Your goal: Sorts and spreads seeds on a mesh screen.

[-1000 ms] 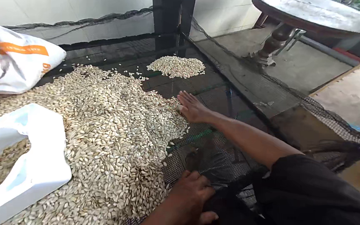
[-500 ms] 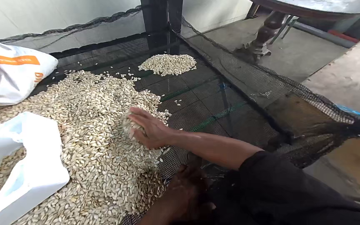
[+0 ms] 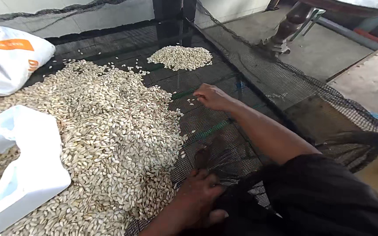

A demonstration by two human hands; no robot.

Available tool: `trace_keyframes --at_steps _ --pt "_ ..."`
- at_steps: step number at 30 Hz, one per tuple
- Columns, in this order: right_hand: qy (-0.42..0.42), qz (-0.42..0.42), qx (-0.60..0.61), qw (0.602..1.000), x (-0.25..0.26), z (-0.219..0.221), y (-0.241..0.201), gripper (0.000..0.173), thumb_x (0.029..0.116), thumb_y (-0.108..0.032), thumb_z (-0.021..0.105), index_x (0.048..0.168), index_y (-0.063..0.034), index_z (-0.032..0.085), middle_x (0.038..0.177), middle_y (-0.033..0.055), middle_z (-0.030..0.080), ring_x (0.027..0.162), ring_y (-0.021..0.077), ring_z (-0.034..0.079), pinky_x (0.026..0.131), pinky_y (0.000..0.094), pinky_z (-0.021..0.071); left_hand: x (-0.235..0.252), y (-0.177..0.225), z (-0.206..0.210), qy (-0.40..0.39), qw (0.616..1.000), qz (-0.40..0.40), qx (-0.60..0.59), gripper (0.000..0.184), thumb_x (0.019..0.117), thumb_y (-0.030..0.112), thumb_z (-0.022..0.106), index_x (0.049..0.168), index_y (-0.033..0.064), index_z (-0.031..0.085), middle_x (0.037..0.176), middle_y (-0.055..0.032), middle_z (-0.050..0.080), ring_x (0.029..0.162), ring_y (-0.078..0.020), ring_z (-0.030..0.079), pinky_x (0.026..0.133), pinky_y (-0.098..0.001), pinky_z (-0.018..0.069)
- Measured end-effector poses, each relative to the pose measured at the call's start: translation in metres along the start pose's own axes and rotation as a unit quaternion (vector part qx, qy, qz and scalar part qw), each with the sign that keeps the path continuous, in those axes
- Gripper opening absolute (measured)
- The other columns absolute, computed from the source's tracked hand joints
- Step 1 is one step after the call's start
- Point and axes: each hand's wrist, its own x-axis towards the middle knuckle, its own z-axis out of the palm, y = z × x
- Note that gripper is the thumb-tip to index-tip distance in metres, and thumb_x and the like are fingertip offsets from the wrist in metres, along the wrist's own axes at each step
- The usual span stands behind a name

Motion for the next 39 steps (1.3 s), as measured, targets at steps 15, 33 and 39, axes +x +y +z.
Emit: trace_keyframes --at_steps 15,33,39 --pt "-0.03 -0.005 0.013 0.999 0.02 0.014 -0.014 0.015 0.0995 -0.015 0.063 0.105 -0.006 0.074 0.109 0.0151 0.065 0.107 0.0305 0.063 0.094 0.0501 0.0524 0.0 0.0 -0.002 -0.009 1.0 0.002 -0.009 0.043 0.0898 0.057 0.068 0.114 0.0217 0.073 0.116 0.0004 0.07 0.112 -0.023 0.063 0.091 -0.0459 0.0505" --pt "-0.054 -0.024 0.034 0.998 0.019 0.008 -0.011 0.016 0.0999 -0.016 0.065 0.107 -0.0049 0.074 0.113 0.017 0.064 0.112 0.0333 0.061 0.099 0.0539 0.0485 0.001 0.001 -0.003 -0.011 1.0 0.002 0.0 0.044 0.0894 0.057 0.068 0.115 0.0212 0.073 0.115 -0.0001 0.07 0.112 -0.0235 0.063 0.091 -0.0465 0.0501" --pt "-0.105 0.008 0.005 0.994 0.023 0.004 -0.027 0.016 0.1018 -0.011 0.056 0.106 -0.002 0.068 0.115 0.0168 0.062 0.116 0.0339 0.059 0.098 0.0577 0.0457 -0.001 0.002 -0.002 -0.007 1.0 -0.001 -0.005 0.045 0.0895 0.056 0.069 0.118 0.0215 0.073 0.117 -0.0003 0.07 0.114 -0.0245 0.063 0.094 -0.049 0.0503"
